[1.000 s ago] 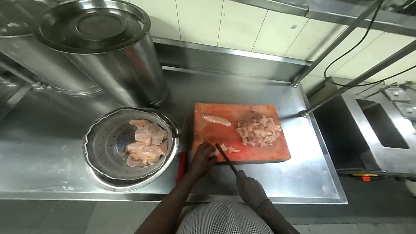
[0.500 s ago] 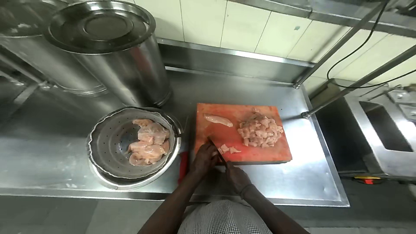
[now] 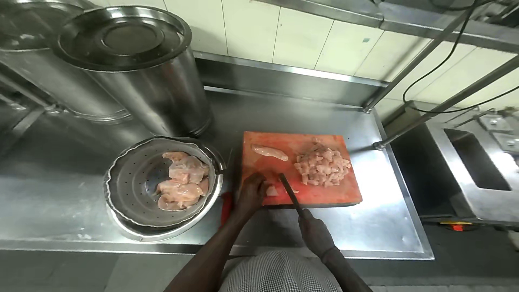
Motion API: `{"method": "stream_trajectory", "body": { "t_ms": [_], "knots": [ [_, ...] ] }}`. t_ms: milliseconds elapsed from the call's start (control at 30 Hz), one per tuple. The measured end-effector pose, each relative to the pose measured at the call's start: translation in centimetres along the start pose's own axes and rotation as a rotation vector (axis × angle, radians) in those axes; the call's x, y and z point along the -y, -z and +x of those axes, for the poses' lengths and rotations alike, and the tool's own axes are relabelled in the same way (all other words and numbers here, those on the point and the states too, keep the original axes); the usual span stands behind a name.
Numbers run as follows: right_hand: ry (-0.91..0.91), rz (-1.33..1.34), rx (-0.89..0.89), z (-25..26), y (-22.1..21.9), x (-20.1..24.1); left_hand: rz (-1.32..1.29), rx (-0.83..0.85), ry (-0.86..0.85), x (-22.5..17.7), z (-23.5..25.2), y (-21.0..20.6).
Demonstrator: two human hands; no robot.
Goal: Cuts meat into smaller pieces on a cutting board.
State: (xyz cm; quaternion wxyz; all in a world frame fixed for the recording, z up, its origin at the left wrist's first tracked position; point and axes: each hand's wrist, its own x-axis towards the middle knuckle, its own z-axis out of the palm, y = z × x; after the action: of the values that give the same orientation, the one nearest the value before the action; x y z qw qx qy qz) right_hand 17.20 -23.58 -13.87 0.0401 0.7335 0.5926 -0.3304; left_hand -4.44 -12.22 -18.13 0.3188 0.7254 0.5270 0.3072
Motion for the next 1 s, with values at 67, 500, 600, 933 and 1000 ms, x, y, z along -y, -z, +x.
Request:
{"method": "stream_trajectory", "body": {
  "t_ms": [67, 500, 600, 933, 1000],
  "knots": [
    [0.004, 0.006, 0.012, -0.3, 0.2, 0.2, -0.011, -0.093, -0.038, 0.9, -0.8, -0.4],
    [-0.057, -0.154, 0.185, -0.9, 0.5, 3.2, 0.195, -0.028, -0.23, 1.1, -1.6, -1.1],
    [-0.029, -0.148, 0.17, 0.7, -0.2, 4.1, 0.2, -0.045, -0.244, 1.4, -1.5, -1.2],
    [0.003, -0.097, 0.177, 2.0, -1.9, 3.2, 0.176, -0.141, -0.11, 1.1, -1.6, -1.8],
    [0.006, -0.119, 0.189, 0.7, -2.0, 1.5, 0.137, -0.141, -0.027, 0.5, -1.6, -1.4]
  ]
}}
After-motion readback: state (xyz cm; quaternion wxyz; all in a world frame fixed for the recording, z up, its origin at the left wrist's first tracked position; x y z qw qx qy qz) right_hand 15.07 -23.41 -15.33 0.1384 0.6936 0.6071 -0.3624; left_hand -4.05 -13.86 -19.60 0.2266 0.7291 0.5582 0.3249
